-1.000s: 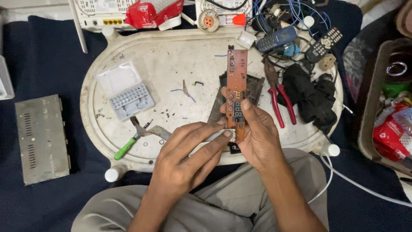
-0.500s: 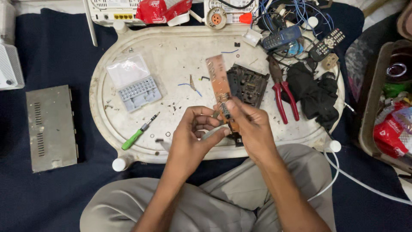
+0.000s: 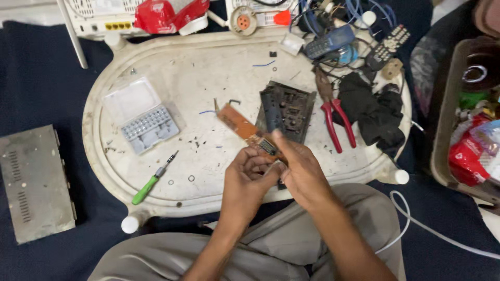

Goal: The person disassembles a small electronic device, removes a circuit board with a digital display, and manipulates a ribbon cable. They then reinsert the circuit board into the device casing and appear to reconnect the cable.

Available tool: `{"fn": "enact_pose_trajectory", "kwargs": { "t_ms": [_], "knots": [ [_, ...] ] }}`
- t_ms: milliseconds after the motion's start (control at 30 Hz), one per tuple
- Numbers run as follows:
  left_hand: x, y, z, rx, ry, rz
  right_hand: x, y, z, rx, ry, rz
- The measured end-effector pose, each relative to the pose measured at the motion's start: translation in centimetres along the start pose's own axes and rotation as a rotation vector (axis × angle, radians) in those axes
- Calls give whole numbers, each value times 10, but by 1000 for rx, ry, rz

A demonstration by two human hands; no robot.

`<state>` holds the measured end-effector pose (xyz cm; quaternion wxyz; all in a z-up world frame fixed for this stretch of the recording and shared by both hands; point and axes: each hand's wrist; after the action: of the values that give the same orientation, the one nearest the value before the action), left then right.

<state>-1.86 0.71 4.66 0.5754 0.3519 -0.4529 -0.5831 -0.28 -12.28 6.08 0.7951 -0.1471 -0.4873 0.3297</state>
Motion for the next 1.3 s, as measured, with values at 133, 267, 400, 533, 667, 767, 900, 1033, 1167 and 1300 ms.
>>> {"fn": "enact_pose_trajectory", "kwargs": {
  "t_ms": [133,267,400,533,667,767,900,1033,1167,1300],
  "knots": [
    [-6,12,1,13,54,179,3,-6,22,-101,-101,70],
    [-8,19,14,28,82,192,-4,1,40,-222,-117,269],
    [-7,30,22,109,59,174,-13,-2,41,-216,-74,186],
    [-12,41,29,-174,53,117,-19,-6,46,-301,-109,293],
    [-16,42,22,-52,23,137,-18,-5,47,-384,-32,511],
    [-15,42,13,35,16,174,-13,-4,41,-400,13,551],
    [-10,42,6,78,56,174,-5,-2,27,-384,-17,407],
    [-10,41,0,26,122,99,-3,-2,19,-339,-32,358],
    [-9,38,-2,36,159,78,-3,-2,17,-334,-8,403],
    [-8,42,-2,43,129,99,1,-4,17,-412,-25,436]
  ]
}}
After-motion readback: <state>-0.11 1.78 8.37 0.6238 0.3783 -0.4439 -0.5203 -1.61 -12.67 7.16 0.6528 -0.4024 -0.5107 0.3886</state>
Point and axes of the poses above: each hand's wrist, its own z-axis away from the middle knuckle, its own x-axis out of the palm, y = z × x, and after that the axes turned 14 degrees about -z, right-handed
